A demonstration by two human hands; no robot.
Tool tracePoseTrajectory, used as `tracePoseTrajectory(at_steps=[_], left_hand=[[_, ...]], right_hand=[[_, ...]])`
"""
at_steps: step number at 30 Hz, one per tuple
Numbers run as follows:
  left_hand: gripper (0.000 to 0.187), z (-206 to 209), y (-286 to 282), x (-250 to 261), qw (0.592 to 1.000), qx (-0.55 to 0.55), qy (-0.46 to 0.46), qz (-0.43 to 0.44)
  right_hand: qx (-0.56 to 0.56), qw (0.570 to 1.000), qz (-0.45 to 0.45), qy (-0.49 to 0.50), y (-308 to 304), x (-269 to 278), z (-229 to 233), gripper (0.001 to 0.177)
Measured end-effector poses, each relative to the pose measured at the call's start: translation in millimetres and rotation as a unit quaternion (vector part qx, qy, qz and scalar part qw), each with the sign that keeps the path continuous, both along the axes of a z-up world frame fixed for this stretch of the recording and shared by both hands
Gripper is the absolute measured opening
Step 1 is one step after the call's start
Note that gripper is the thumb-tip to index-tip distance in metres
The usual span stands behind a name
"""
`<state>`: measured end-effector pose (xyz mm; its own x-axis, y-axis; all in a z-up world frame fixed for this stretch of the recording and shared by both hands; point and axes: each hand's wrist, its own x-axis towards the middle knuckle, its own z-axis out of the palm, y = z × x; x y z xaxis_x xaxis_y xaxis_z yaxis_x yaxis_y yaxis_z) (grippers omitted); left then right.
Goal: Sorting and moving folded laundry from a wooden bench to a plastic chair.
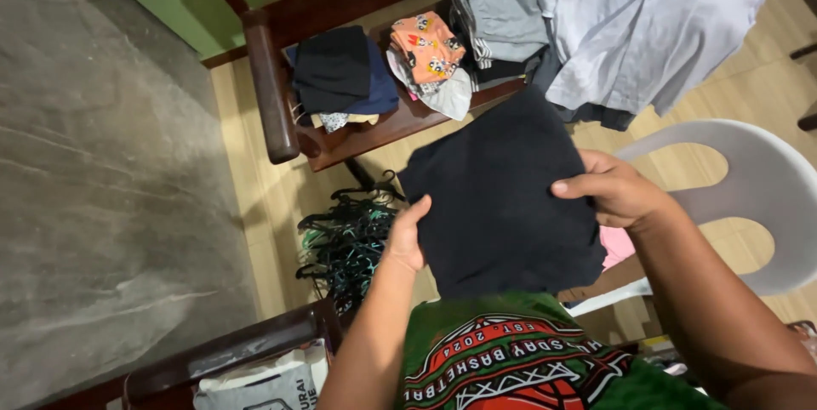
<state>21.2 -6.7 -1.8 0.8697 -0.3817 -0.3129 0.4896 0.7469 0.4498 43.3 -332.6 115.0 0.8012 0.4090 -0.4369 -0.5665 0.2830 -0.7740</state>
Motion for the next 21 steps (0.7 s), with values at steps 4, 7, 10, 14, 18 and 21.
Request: tracePoseTrajectory(at_steps=[4,7,10,14,18,21], left_hand=[[0.05,36,-4,24,1.0,0.016,-0.013,-0.003],[0.047,21,-8,34,0.999,0.032,0.001,0.011],[0.055,0,-9,39,0.997,0.07,0.025,0.005],[0.071,-6,7,32,0.984,0.133,0.061,-0.106],[0.075,-24,30,14,0.978,0.144,0.096,-0.115],[0.074,-47,52,-5,0.975,0.146,0.115,-0.123]], right_hand=[[0.021,0.999,-0.043,0.02,-21,-6,-10,0.052],[0.024,0.996,-0.078,0.028,-33,-12,-16,0.051],[-0.02,0.992,-0.114,0.049,-46,-18,-22,0.047],[-0.081,0.982,-0.16,0.059,-67,-30,-27,0.042],[-0.197,0.938,-0.279,0.068,-102,-50,-58,0.038],[-0.216,0.898,-0.378,0.063,-121,-73,-80,0.037]])
